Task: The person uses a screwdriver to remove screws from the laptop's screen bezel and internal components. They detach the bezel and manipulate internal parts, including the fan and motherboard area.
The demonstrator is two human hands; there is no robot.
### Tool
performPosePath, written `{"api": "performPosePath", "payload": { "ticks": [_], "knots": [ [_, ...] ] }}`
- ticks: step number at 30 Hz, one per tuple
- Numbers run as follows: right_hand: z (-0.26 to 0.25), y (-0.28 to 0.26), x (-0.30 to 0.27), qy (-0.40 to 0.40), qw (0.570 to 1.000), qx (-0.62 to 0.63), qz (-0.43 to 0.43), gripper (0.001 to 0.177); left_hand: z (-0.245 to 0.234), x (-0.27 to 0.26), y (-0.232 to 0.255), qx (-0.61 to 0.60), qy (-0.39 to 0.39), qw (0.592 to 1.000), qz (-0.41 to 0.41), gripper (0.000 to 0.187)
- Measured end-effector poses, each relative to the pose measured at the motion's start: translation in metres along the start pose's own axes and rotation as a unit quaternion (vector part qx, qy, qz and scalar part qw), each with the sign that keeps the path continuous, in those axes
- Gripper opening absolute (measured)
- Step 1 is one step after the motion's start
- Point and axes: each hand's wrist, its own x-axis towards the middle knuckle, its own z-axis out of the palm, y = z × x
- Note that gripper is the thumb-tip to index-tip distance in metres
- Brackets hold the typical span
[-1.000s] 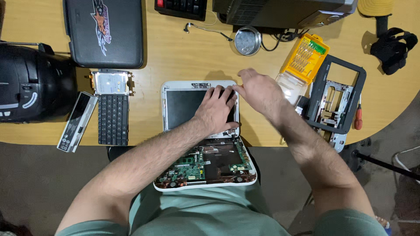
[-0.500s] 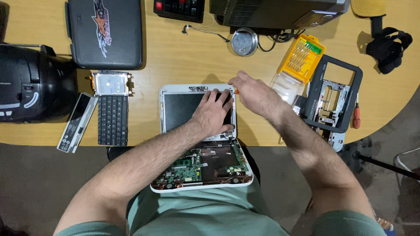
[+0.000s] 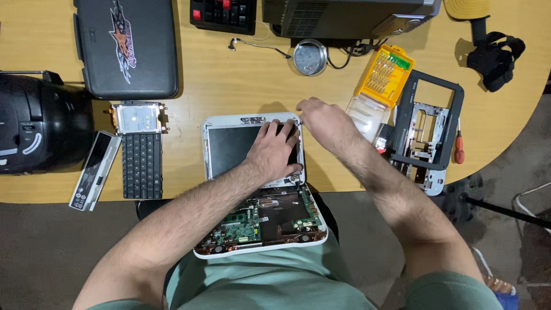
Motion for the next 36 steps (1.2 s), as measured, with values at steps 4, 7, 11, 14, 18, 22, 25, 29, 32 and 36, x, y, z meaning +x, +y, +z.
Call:
{"api": "performPosePath", "payload": {
  "ticks": [4,7,11,14,18,22,25,29,32,36],
  "knots": [
    [-0.011,-0.003,-0.007,-0.022,0.991,0.131,-0.006,0.040,-0.005,-0.001,0.002,-0.004,-0.003,1.000,-0.002,0.103],
    [-0.002,-0.002,-0.010,-0.013,0.999,0.034,0.038,0.031,-0.011,0.001,0.004,0.003,-0.013,1.000,-0.003,0.102],
    [0.002,-0.001,-0.010,-0.012,0.995,0.100,0.020,0.032,-0.011,0.003,0.005,0.017,-0.031,0.999,-0.009,0.103],
    [-0.005,-0.007,-0.013,0.001,0.991,0.127,0.039,0.031,-0.005,0.004,0.005,0.017,-0.036,0.999,-0.013,0.101],
    [0.014,0.006,-0.016,0.016,0.987,0.147,0.060,0.023,-0.016,0.000,0.005,0.012,-0.034,0.999,-0.006,0.099],
    [0.020,0.006,-0.037,0.057,0.976,0.199,0.066,0.032,-0.007,0.006,0.001,0.006,-0.036,0.999,-0.007,0.095],
    [0.037,0.007,-0.057,0.130,0.944,0.282,0.115,0.033,-0.003,0.010,-0.003,0.000,-0.040,0.999,-0.011,0.093],
    [0.064,-0.001,-0.073,0.241,0.876,0.382,0.171,0.027,0.004,0.025,-0.011,-0.026,0.001,0.999,-0.037,0.068],
    [0.084,-0.009,-0.085,0.288,0.799,0.478,0.221,0.024,0.037,0.047,-0.024,-0.054,0.068,0.994,-0.066,0.041],
    [0.092,-0.021,-0.096,0.333,0.693,0.581,0.269,0.022,0.039,0.056,-0.032,-0.078,0.137,0.984,-0.084,0.039]
  ]
}}
